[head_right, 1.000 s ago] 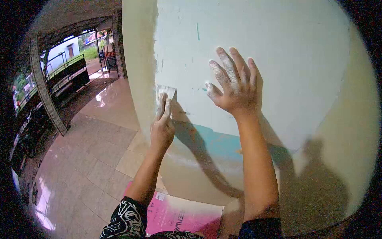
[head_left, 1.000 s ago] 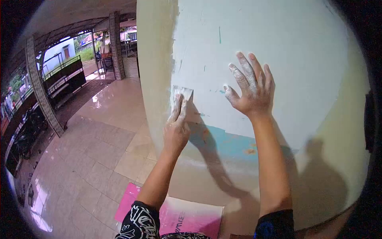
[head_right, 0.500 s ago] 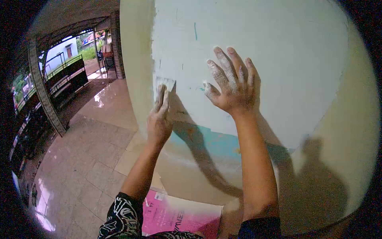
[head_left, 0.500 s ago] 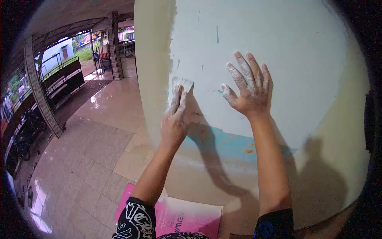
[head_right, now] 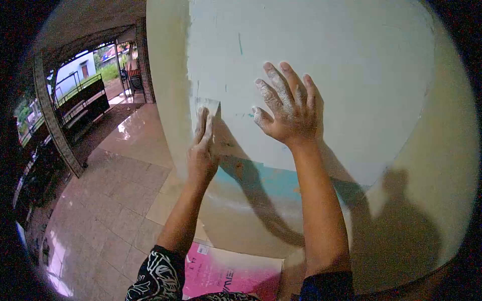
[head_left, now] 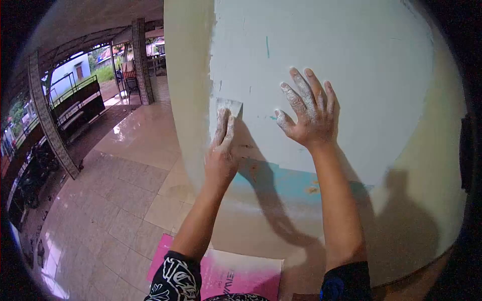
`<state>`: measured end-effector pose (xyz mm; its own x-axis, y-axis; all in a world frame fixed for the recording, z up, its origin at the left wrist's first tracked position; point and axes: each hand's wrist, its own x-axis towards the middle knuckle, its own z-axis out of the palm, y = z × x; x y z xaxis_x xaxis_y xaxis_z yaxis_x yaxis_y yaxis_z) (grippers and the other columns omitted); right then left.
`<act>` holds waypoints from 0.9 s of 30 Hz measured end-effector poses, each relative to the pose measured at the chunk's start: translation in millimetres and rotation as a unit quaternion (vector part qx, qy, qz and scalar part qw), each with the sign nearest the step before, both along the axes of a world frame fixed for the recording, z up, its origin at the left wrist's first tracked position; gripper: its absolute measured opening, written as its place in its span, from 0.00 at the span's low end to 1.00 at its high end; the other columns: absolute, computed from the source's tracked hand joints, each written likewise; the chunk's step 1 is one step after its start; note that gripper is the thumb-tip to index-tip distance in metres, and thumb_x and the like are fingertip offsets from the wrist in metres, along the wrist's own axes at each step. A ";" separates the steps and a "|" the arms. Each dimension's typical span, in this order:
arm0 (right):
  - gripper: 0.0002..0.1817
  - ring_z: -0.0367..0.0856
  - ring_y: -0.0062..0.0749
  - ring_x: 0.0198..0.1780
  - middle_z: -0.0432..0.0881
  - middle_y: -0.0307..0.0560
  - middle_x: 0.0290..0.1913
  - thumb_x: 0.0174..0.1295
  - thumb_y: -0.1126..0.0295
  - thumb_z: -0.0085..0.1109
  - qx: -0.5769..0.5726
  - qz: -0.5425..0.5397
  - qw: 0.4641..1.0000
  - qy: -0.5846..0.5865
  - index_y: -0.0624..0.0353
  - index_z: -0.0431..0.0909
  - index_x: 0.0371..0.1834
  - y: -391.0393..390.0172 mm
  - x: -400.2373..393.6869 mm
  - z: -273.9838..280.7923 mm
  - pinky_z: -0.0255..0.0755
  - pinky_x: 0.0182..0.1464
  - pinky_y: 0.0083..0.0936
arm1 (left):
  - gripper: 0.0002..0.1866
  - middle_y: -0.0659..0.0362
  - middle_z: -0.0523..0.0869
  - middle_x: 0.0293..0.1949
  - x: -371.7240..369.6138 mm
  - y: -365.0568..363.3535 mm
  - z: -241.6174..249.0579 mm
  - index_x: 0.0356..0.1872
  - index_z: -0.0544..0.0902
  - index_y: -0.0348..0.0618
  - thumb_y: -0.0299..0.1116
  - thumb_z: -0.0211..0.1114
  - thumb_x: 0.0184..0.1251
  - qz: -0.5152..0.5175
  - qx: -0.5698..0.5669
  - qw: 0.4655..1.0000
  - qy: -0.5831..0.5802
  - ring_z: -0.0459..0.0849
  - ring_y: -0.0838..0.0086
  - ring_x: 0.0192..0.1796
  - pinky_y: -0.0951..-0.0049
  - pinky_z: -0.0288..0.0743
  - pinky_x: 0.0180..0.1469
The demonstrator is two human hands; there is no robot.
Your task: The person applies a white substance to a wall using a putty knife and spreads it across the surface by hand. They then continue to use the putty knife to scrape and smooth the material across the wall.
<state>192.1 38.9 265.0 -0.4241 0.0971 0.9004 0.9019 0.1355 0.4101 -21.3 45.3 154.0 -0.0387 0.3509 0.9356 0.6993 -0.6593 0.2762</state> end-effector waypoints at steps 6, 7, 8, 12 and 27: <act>0.30 0.56 0.31 0.81 0.62 0.28 0.80 0.62 0.47 0.61 -0.037 -0.008 0.999 -0.013 0.34 0.74 0.68 0.0 2.5 0.8 0.49 0.79 0.54 | 0.36 0.52 0.61 0.80 6.9 2.5 -16.9 0.75 0.69 0.44 0.12 0.49 0.61 -0.050 -0.028 0.998 -0.020 0.65 0.55 0.78 0.62 0.71 0.71; 0.30 0.56 0.31 0.81 0.62 0.28 0.80 0.62 0.47 0.61 -0.036 -0.011 0.999 -0.016 0.34 0.74 0.68 -3.6 4.2 6.1 0.49 0.79 0.54 | 0.36 0.52 0.61 0.80 8.2 -1.7 2.0 0.75 0.69 0.44 0.12 0.49 0.61 -0.053 -0.027 0.998 -0.023 0.65 0.55 0.78 0.62 0.71 0.71; 0.31 0.55 0.31 0.81 0.61 0.27 0.81 0.62 0.46 0.61 -0.059 -0.010 0.998 -0.023 0.33 0.73 0.69 -4.1 6.7 7.2 0.48 0.79 0.53 | 0.37 0.52 0.61 0.80 9.2 -2.8 15.6 0.75 0.69 0.44 0.12 0.49 0.61 -0.053 -0.043 0.997 -0.024 0.65 0.54 0.78 0.62 0.71 0.71; 0.34 0.53 0.30 0.82 0.59 0.27 0.81 0.61 0.44 0.62 -0.079 -0.047 0.995 -0.039 0.26 0.70 0.73 -9.8 35.8 9.8 0.44 0.79 0.58 | 0.39 0.54 0.63 0.79 11.8 9.8 -22.1 0.75 0.69 0.45 0.12 0.51 0.58 -0.010 -0.018 1.000 -0.003 0.70 0.55 0.74 0.62 0.78 0.62; 0.33 0.52 0.36 0.83 0.58 0.30 0.82 0.63 0.44 0.59 -0.048 -0.109 0.993 0.006 0.23 0.70 0.74 -14.5 91.7 27.3 0.39 0.79 0.62 | 0.38 0.52 0.64 0.78 26.7 -0.8 14.1 0.73 0.71 0.42 0.13 0.54 0.55 0.004 -0.027 1.000 0.000 0.76 0.50 0.69 0.61 0.84 0.50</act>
